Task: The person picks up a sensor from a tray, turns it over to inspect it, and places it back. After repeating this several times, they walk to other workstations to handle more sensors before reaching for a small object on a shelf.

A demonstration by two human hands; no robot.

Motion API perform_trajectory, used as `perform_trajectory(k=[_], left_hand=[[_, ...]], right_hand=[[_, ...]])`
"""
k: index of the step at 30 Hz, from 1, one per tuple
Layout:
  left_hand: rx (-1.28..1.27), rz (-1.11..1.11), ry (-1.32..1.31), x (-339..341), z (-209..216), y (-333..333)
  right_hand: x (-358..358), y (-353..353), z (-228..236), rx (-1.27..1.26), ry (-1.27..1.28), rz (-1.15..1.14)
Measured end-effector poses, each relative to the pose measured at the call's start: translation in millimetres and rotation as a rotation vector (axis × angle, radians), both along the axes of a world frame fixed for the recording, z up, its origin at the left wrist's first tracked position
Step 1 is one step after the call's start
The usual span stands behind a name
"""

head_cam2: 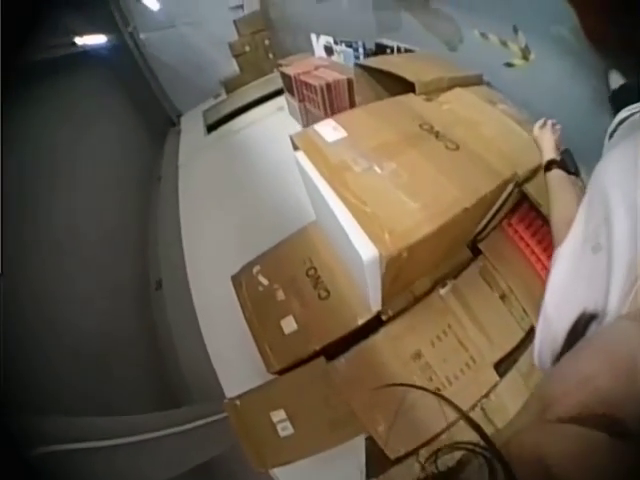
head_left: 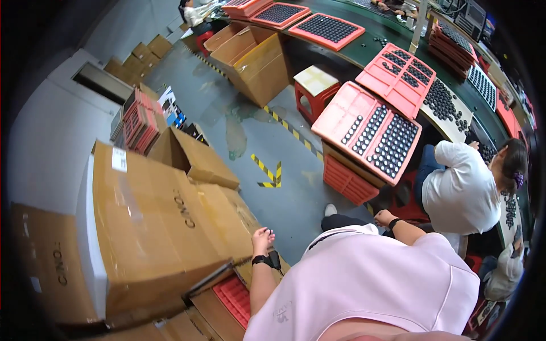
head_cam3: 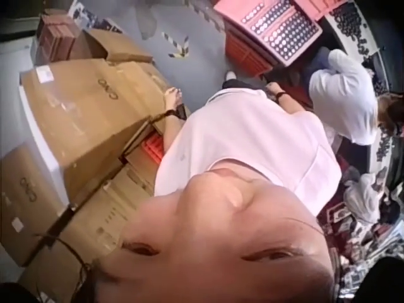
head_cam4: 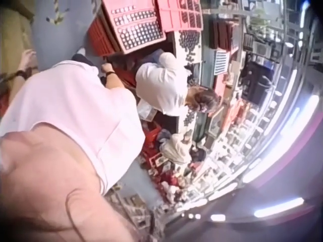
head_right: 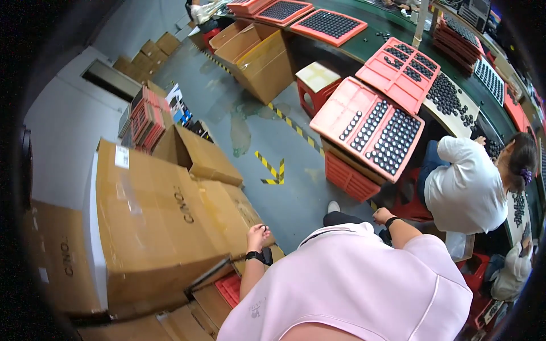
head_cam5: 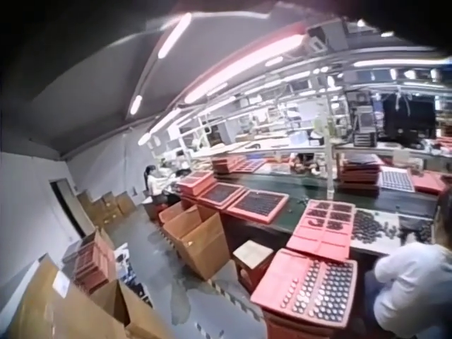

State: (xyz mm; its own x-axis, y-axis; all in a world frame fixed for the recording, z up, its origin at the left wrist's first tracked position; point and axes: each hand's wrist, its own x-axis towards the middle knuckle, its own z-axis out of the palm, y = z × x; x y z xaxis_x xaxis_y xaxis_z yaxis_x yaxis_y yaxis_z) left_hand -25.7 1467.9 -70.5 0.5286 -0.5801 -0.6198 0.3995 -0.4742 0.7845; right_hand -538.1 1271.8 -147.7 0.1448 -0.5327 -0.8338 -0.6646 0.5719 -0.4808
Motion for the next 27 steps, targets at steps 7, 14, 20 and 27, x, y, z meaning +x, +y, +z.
perform_trajectory(k=[7, 14, 20, 27], left_hand=[[0.020, -0.309, 0.094, -6.4, 25.7, -164.3], [0.222, -0.753, 0.054, 2.8, 3.3, -230.1], [0.450, -1.293, -0.151, 49.2, -31.3, -268.0], [0.340, -1.488, -0.161, 41.9, -52.1, -338.7]], right_hand=[[91.4, -98.9, -0.1, -0.500, 0.018, 0.346], [135.6, -103.5, 62.9, -0.547, -0.117, -0.077], [87.3, 29.7, 16.7, -0.489, 0.188, -0.351], [82.6, 296.8, -44.3, 0.084, 0.696, -0.694]])
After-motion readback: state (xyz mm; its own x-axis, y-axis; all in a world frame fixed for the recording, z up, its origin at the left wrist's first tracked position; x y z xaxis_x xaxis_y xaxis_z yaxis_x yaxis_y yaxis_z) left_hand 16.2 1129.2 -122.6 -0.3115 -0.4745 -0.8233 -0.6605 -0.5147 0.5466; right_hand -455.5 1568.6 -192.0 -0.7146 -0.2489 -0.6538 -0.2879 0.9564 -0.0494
